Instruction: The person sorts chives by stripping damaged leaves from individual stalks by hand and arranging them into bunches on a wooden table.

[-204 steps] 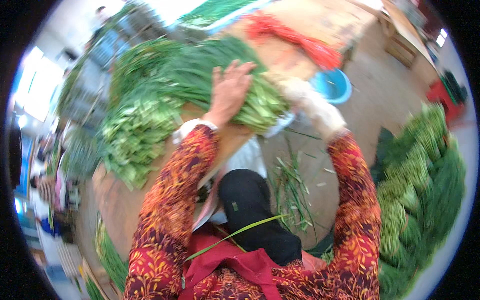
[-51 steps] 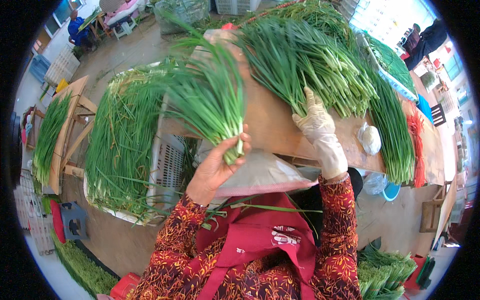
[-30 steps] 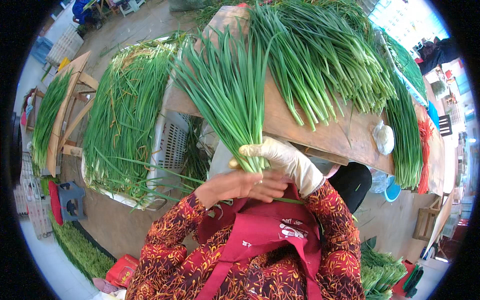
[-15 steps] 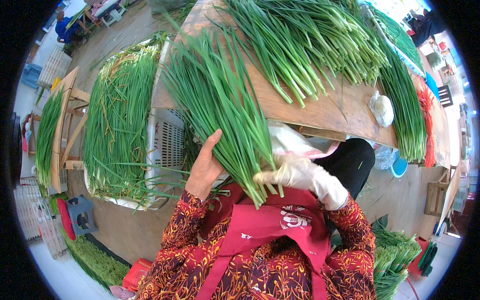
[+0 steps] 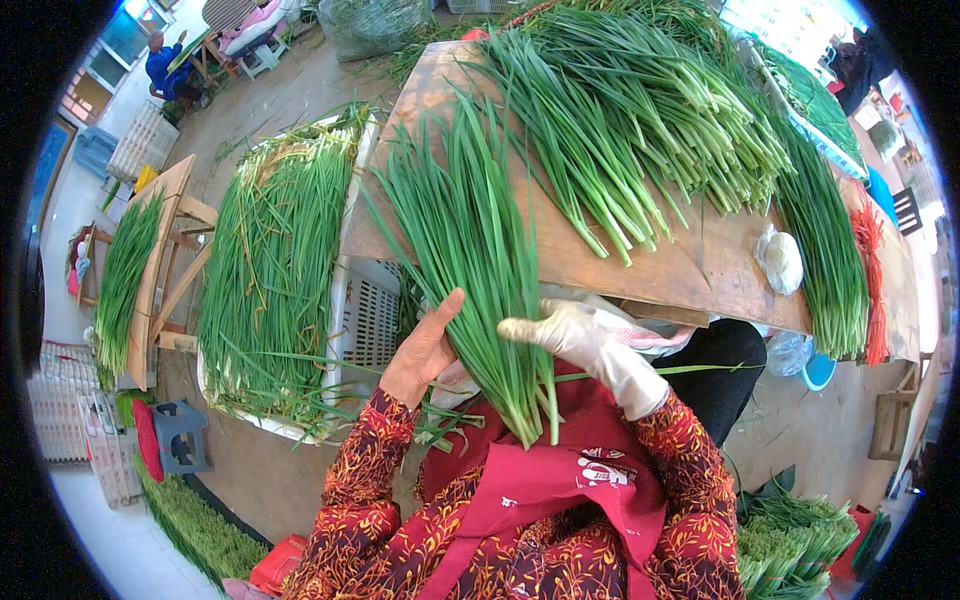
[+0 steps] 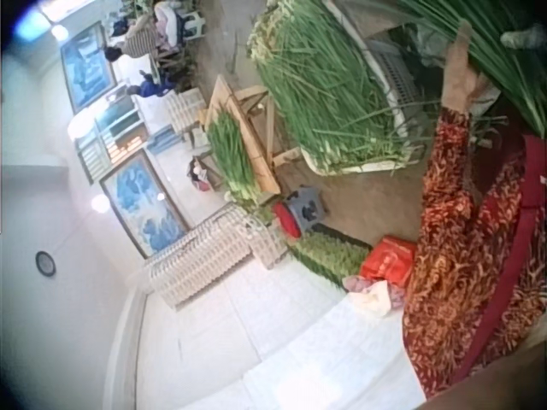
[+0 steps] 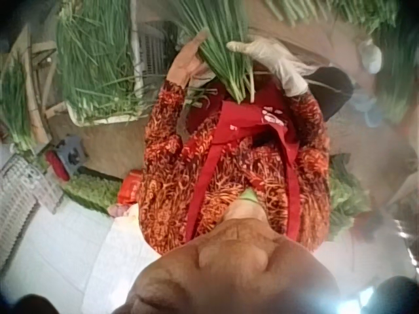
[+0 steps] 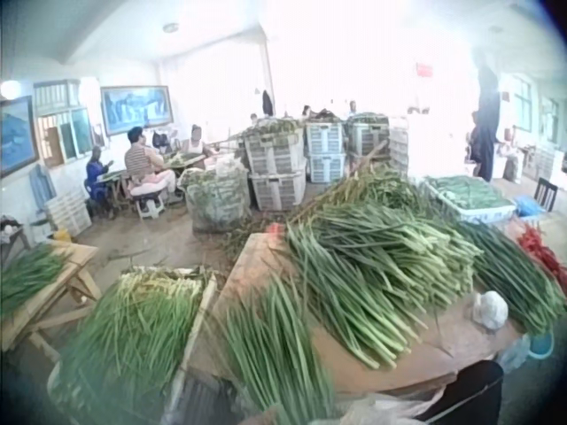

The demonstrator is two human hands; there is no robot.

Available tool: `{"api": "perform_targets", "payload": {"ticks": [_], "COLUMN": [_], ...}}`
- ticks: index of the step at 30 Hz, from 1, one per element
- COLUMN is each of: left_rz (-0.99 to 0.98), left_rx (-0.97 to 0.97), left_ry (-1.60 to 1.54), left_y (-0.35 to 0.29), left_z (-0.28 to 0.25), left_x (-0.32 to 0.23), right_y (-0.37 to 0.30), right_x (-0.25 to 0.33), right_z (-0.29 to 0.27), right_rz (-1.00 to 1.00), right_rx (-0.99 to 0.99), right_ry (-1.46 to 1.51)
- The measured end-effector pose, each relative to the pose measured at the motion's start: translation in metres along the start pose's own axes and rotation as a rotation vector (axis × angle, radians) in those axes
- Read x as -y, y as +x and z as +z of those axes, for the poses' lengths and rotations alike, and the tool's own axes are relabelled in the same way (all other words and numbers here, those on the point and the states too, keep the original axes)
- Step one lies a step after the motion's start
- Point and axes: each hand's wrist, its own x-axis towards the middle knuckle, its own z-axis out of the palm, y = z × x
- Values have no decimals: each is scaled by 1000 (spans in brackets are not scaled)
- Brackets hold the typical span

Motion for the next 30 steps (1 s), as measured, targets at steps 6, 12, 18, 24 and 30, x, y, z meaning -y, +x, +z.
{"api": "perform_targets", "payload": {"ticks": [6,12,18,24,30], "left_rz": [243,818,921,778,713], "left_rx": [-145,62,180,155,443], "left_ry": [474,546,702,1028,759], "left_y": [-24,-25,8,22,23], "left_z": [40,119,124,106,126], "left_x": [-15,-102,-150,-163,-180], "right_y": [-34,-27,13,40,58], "right_x": [48,127,159,160,177], "right_z": [14,1,-28,-40,-28], "right_rz": [-149,-655,-858,-794,-756], "right_rx": [-12,-62,-124,-123,95], "right_ry": [-297,14,0,-246,-233]}}
